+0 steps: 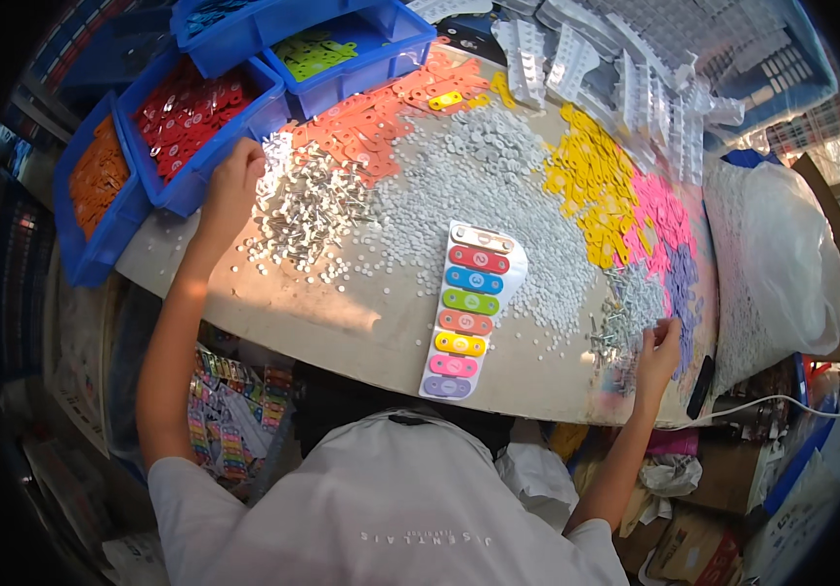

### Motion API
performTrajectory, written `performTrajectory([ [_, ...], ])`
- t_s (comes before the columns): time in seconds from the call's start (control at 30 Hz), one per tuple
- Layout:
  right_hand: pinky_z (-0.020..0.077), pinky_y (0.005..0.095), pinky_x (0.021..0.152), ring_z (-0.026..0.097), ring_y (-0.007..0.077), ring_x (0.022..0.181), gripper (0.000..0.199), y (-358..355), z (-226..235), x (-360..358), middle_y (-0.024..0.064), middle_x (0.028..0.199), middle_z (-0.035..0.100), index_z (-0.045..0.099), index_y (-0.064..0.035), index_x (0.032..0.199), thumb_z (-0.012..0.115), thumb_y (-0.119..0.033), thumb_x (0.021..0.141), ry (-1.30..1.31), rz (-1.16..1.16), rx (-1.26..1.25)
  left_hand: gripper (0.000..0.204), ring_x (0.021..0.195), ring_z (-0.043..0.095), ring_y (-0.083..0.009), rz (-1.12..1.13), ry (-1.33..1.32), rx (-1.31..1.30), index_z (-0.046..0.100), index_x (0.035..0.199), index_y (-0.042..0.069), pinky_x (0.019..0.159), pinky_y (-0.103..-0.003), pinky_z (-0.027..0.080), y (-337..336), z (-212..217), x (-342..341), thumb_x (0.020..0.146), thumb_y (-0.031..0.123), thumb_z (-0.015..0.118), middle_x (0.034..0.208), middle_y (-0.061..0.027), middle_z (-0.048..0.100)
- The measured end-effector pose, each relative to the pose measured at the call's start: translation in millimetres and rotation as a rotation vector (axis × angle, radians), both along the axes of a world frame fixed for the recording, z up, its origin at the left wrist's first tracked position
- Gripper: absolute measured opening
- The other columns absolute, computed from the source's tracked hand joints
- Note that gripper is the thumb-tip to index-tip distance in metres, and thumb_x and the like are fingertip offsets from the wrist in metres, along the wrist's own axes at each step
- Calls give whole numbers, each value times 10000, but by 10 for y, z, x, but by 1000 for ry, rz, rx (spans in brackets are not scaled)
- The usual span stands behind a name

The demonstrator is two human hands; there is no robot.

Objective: Assembling a toy xylophone by placing colored keys and plastic fasteners on a base.

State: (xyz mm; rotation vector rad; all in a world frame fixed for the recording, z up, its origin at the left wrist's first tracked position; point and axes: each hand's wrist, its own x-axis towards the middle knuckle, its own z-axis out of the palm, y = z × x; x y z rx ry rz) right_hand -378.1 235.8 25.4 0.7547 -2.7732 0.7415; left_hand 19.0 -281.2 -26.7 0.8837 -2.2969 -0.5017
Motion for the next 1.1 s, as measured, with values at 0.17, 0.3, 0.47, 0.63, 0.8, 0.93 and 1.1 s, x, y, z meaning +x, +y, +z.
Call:
performTrajectory([
  [0.17,500,343,705,611,172,747,107,-539,196,302,100,847,656,610,6,1056,606,-17,952,-51,168,-177,170,698,507,-6,-124,324,580,673,1125,12,609,-204,384,393,347,-212,994,63,578,809,-11,678],
  [0.3,541,314,767,698,170,816,74,-1094,151,706,102,891,723,610,4,1030,613,-3,957,-183,395,-319,177,682,555,-30,-345,338,1067,693,1095,5,547,-173,428,965,585,-658,995,130,616,844,-29,696],
  [0.47,531,372,832,689,270,957,92,-1613,-57,988,133,1003,711,591,2,980,665,-17,929,-211,602,-376,175,676,572,-46,-512,250,1359,674,1061,19,544,-181,445,1424,500,-1070,979,173,660,868,-49,710],
  [0.63,496,383,821,625,295,937,115,-1758,-196,1036,126,974,665,602,-2,936,703,-38,893,-205,600,-373,184,662,561,-41,-608,275,1436,675,1024,36,548,-184,436,1557,254,-1285,958,205,705,852,-37,716],
  [0.8,492,372,817,620,277,912,114,-1808,-234,1099,119,953,656,609,-5,926,712,-26,882,-209,607,-372,159,661,564,-32,-541,227,1402,678,1021,42,525,-175,413,1579,151,-1350,957,185,704,831,-16,708],
  [0.93,491,360,823,615,275,893,121,-1824,-251,1096,120,952,647,614,-6,918,723,-10,866,-116,654,-334,240,666,573,-44,-491,143,1396,636,1099,34,532,-196,429,1538,103,-1371,946,199,719,819,-12,690],
  [1.1,476,359,748,593,280,852,170,-1840,-200,997,113,904,623,613,-20,937,746,-95,864,46,727,-267,503,696,604,-90,-311,88,1215,504,1256,4,579,-239,468,1637,-22,-1473,911,264,762,874,-60,677],
])
